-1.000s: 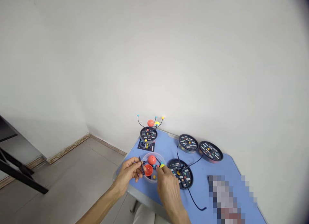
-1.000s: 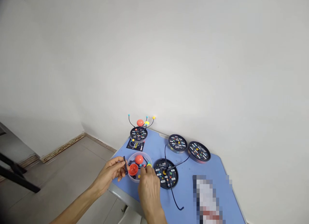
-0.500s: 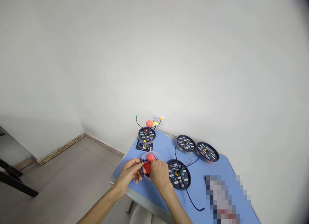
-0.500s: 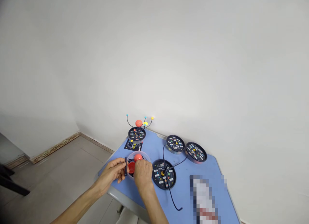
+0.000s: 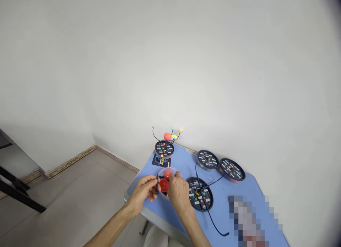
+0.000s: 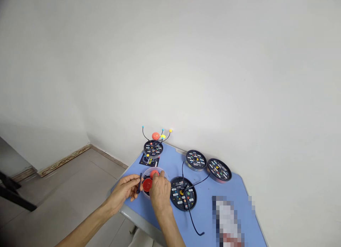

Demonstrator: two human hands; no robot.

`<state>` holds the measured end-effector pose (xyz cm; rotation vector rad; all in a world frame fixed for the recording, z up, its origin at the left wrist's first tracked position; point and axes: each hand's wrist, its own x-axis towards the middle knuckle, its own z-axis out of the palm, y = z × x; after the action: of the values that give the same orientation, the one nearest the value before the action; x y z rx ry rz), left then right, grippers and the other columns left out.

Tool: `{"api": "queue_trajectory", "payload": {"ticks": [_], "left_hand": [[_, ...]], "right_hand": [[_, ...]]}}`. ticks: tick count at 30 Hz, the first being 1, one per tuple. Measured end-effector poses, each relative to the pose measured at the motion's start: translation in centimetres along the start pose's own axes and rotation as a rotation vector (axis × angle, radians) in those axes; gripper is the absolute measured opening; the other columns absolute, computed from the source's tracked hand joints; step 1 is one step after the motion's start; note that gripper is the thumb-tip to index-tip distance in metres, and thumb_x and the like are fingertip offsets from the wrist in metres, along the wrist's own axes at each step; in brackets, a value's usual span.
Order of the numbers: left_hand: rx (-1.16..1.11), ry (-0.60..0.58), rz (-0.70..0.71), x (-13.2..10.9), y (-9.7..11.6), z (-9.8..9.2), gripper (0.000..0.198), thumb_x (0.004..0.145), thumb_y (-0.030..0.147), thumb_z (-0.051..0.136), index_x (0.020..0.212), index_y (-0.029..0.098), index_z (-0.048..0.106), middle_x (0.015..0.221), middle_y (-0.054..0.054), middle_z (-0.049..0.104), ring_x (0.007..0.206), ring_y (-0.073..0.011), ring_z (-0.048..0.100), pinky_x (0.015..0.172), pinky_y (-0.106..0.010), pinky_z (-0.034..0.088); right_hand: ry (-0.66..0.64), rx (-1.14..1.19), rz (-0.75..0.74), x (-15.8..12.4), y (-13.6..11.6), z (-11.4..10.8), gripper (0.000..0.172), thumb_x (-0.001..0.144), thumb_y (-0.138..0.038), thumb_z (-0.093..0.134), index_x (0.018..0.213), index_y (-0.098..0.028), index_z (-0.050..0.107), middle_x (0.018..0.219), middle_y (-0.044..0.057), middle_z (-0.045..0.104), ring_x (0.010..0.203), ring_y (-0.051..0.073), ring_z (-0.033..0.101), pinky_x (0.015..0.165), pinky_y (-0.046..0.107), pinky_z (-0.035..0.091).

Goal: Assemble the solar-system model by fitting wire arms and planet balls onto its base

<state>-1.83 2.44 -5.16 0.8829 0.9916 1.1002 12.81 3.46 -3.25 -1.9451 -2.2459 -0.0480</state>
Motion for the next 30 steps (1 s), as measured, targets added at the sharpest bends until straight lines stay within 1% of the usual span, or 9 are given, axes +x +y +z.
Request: {"api": "queue_trajectory", "payload": {"ticks": [5,11,14,18,20,22,26,28,30], "left_hand": [[-0.007,0.008,-0.031,0.0,0.3,0.3,0.039,0.066,0.048,0.075,0.080,0.013,0.066,0.061,-0.001,0.065,0.040,-0.0087,0.052,0.038,-0.020,0.030],[-0.008,-0.026,0.006,0.3,-0.1,0.0,0.038,0.068,0.050,0.076,0.072,0.014,0.064,0.060,0.001,0.061,0.040,-0.0066,0.049,0.038,-0.019,0.027],[0.009,-0.043,0.029,0.5,-0.3,-0.1,0.042,0.067,0.053,0.078,0.073,0.014,0.066,0.061,0.001,0.061,0.041,-0.0060,0.048,0.039,-0.019,0.027],[0.021,0.003,0.034,0.7,-0.4,0.0,0.052,0.061,0.053,0.083,0.093,0.014,0.069,0.061,0.002,0.062,0.041,-0.0072,0.048,0.039,-0.020,0.027],[0.021,0.012,0.048,0.7,-0.4,0.0,0.056,0.061,0.050,0.084,0.102,0.016,0.068,0.061,0.003,0.062,0.042,-0.0078,0.048,0.040,-0.020,0.027],[0.019,-0.005,0.073,0.5,-0.3,0.0,0.053,0.064,0.048,0.083,0.104,0.017,0.067,0.063,0.003,0.061,0.045,-0.0079,0.050,0.042,-0.020,0.029],[0.012,-0.018,0.085,0.2,0.2,0.2,0.048,0.064,0.041,0.084,0.104,0.019,0.068,0.067,0.004,0.059,0.051,-0.0081,0.051,0.044,-0.020,0.033],[0.006,-0.015,0.089,0.0,0.4,0.3,0.048,0.064,0.039,0.084,0.106,0.020,0.068,0.067,0.005,0.057,0.051,-0.0079,0.050,0.045,-0.020,0.033],[-0.007,-0.010,0.099,-0.1,0.6,0.3,0.048,0.064,0.039,0.084,0.106,0.021,0.068,0.065,0.006,0.056,0.050,-0.0076,0.049,0.045,-0.020,0.032]], "right_hand": [[0.029,0.070,0.003,0.2,0.0,-0.2,0.024,0.088,0.001,0.046,0.095,-0.015,0.063,0.085,0.012,0.070,0.074,0.023,0.073,0.054,0.026,0.040],[0.086,0.218,0.022,0.2,-0.1,-0.1,0.020,0.090,-0.002,0.046,0.093,-0.015,0.061,0.083,0.010,0.071,0.068,0.021,0.070,0.053,0.025,0.034],[0.122,0.344,0.019,0.0,-0.2,0.0,0.019,0.091,-0.005,0.046,0.089,-0.016,0.062,0.083,0.008,0.071,0.068,0.019,0.067,0.054,0.025,0.031],[0.156,0.571,0.020,-0.1,-0.1,0.1,0.025,0.093,-0.009,0.040,0.082,-0.018,0.060,0.072,0.004,0.068,0.059,0.016,0.060,0.053,0.025,0.029],[0.164,0.709,0.014,0.0,0.0,0.1,0.024,0.091,-0.012,0.040,0.079,-0.019,0.059,0.068,0.002,0.065,0.057,0.015,0.056,0.054,0.025,0.030],[0.164,0.862,0.008,0.0,0.1,0.1,0.020,0.088,-0.016,0.041,0.076,-0.020,0.057,0.064,0.001,0.063,0.056,0.015,0.053,0.056,0.025,0.034],[0.125,1.191,0.019,0.2,-0.1,0.2,0.010,0.080,-0.024,0.042,0.074,-0.022,0.050,0.060,-0.001,0.061,0.055,0.014,0.055,0.057,0.025,0.042],[0.106,1.330,0.041,0.3,-0.3,0.3,0.006,0.077,-0.027,0.045,0.075,-0.022,0.049,0.057,-0.003,0.059,0.051,0.013,0.054,0.053,0.024,0.043],[0.091,1.439,0.068,0.3,-0.5,0.2,0.007,0.073,-0.028,0.049,0.077,-0.022,0.050,0.054,-0.005,0.057,0.048,0.012,0.051,0.047,0.022,0.040]]}}
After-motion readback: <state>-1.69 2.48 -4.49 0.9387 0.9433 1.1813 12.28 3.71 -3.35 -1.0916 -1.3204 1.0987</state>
